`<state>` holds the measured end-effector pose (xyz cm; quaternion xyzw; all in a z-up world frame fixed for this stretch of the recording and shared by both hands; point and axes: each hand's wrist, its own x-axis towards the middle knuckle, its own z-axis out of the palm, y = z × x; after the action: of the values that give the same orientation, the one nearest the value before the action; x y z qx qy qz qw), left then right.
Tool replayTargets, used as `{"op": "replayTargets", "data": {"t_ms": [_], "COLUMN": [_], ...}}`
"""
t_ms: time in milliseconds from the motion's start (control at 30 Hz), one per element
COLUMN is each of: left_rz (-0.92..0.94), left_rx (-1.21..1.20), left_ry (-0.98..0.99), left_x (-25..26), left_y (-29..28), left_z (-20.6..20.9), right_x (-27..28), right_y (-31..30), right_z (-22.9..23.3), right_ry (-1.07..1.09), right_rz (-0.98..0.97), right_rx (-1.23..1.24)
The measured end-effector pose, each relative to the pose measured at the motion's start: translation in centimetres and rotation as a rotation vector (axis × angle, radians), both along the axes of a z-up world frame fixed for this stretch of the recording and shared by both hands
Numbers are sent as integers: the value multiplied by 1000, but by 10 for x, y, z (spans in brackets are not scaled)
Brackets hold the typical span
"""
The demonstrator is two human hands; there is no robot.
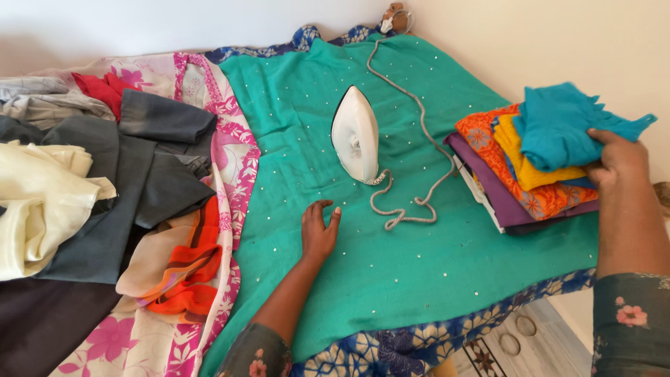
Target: The person irons a turquoise garment and then a white sleeveless top on a green cloth spread on the floor. They use a white electric iron, smoothing the fabric and adjusting the items between passes.
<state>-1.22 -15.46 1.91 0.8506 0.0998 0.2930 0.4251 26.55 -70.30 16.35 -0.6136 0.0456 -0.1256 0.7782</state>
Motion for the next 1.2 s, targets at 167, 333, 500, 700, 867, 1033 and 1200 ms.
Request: {"op": "replayTargets", "data": {"t_ms": [167, 333, 500, 700, 867, 1033, 1200], "left_rz": [13, 62, 266, 451, 492, 700, 838], "left_rx": [29, -66, -284, -263, -470, -180, -131], "left_ry": [-54, -59, -170, -104, -68, -544, -653], "left_x": [-1, 7, 9, -15, -7, -28, -90], "left_y": [-4, -8, 20, 77, 99, 201, 316], "left_z": [-6, -12, -12, -20, -2, 91, 159], "right_x": [-22, -77, -182, -229, -212, -209, -216], "right_y": [19, 210, 422, 519, 505, 502, 505], "right_z": [-4, 12, -35, -126, -154, -149, -148], "right_ry": [-181, -665, -313, -36, 46, 83, 90], "right_rz": [-461, 62, 716, 925, 977, 944, 995], "right_rx": [-680, -702, -274, -414, -471, -526, -571]}}
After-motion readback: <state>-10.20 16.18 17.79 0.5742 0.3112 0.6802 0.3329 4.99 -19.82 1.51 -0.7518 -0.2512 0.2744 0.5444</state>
